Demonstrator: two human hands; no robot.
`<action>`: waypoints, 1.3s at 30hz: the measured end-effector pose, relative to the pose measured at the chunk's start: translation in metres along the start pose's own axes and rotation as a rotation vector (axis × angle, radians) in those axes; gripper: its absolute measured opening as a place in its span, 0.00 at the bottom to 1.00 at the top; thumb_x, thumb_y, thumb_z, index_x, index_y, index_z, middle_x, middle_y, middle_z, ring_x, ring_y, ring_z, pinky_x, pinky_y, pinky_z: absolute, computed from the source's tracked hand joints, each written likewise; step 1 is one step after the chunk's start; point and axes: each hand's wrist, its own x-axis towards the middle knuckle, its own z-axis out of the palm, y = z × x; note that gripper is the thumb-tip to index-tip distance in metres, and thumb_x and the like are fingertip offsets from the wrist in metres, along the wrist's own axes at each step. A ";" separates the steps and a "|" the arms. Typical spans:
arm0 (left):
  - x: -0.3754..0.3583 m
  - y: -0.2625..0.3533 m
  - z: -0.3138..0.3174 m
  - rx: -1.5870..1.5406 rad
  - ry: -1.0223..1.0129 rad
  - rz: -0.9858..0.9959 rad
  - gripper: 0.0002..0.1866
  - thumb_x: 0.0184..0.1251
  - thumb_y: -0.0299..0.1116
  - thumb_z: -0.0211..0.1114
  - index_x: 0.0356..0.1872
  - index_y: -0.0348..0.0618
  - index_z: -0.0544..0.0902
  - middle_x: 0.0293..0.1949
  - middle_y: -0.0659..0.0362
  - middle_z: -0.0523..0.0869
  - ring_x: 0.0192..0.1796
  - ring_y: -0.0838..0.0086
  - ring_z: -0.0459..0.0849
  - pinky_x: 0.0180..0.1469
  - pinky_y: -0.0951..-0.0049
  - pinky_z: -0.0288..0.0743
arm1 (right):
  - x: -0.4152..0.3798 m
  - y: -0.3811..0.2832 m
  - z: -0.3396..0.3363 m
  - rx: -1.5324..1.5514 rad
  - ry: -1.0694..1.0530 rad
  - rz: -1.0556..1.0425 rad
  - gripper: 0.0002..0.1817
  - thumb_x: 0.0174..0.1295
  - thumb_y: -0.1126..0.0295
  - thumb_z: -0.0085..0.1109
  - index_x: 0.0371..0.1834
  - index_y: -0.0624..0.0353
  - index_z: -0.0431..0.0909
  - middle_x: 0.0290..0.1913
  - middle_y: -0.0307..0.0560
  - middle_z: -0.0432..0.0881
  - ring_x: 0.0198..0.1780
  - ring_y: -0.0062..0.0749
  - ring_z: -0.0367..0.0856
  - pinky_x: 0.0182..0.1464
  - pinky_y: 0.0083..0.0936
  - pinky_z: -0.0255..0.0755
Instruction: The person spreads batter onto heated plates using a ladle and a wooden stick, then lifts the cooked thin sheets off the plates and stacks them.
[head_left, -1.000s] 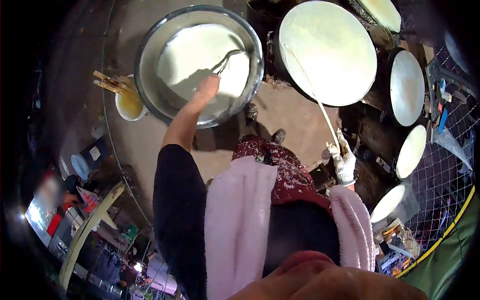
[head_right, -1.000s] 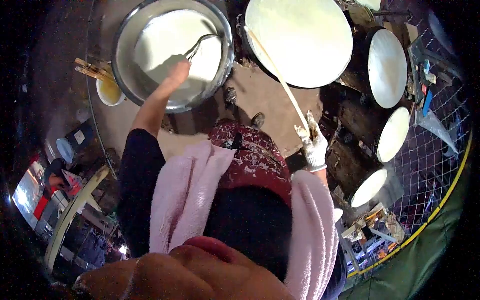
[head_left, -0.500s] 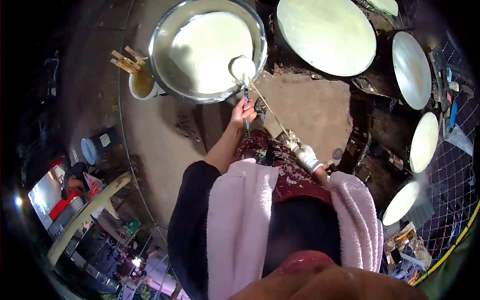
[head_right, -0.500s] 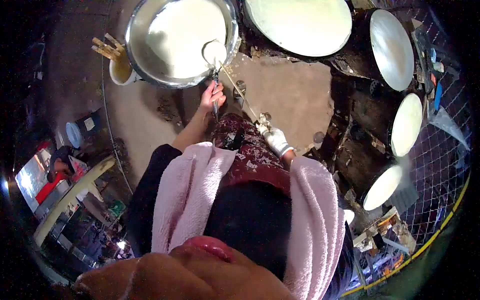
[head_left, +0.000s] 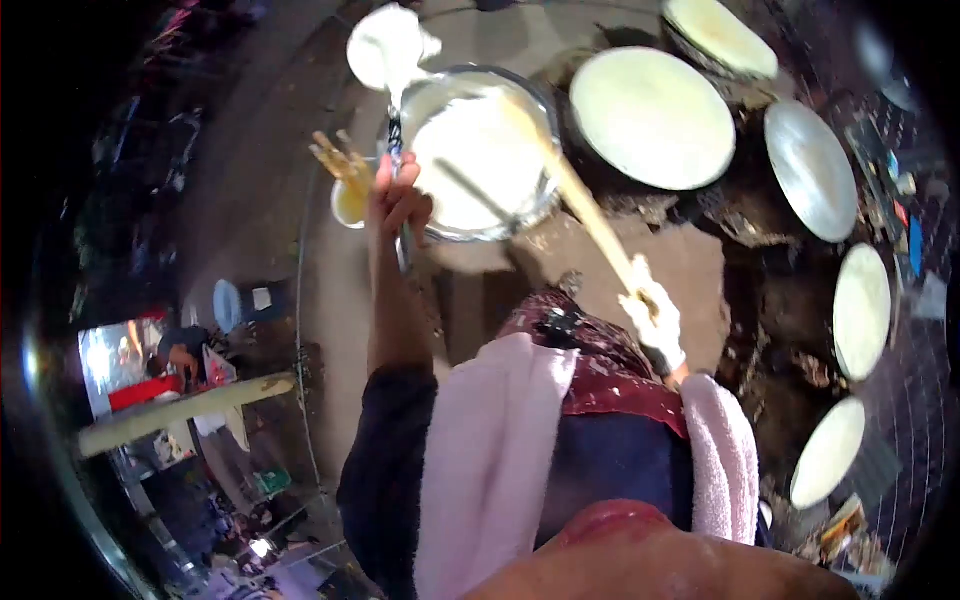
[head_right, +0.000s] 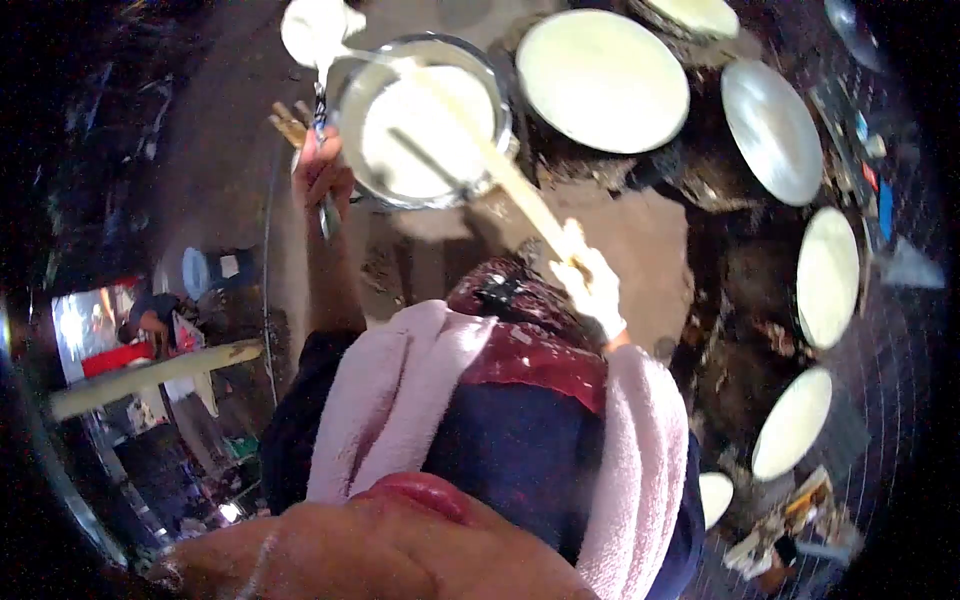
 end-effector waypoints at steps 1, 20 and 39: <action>0.007 0.015 0.000 0.250 0.123 0.022 0.17 0.80 0.44 0.38 0.49 0.40 0.67 0.19 0.68 0.66 0.07 0.85 0.57 0.14 0.82 0.52 | 0.002 0.000 0.001 0.152 0.064 0.063 0.19 0.59 0.75 0.64 0.54 0.62 0.76 0.51 0.50 0.79 0.43 0.28 0.79 0.44 0.22 0.73; 0.215 -0.065 0.033 0.533 0.099 -0.553 0.14 0.77 0.37 0.46 0.43 0.34 0.72 0.20 0.67 0.67 0.12 0.85 0.59 0.17 0.80 0.52 | 0.039 0.027 -0.100 0.345 0.695 0.363 0.27 0.67 0.74 0.56 0.70 0.61 0.63 0.49 0.35 0.75 0.41 0.12 0.70 0.42 0.11 0.66; 0.436 -0.539 0.098 0.331 -0.121 -0.936 0.17 0.76 0.40 0.49 0.43 0.33 0.75 0.20 0.65 0.67 0.17 0.80 0.63 0.21 0.76 0.58 | 0.120 0.132 -0.373 0.194 0.804 0.394 0.28 0.68 0.66 0.56 0.69 0.63 0.62 0.72 0.50 0.62 0.67 0.24 0.68 0.64 0.20 0.63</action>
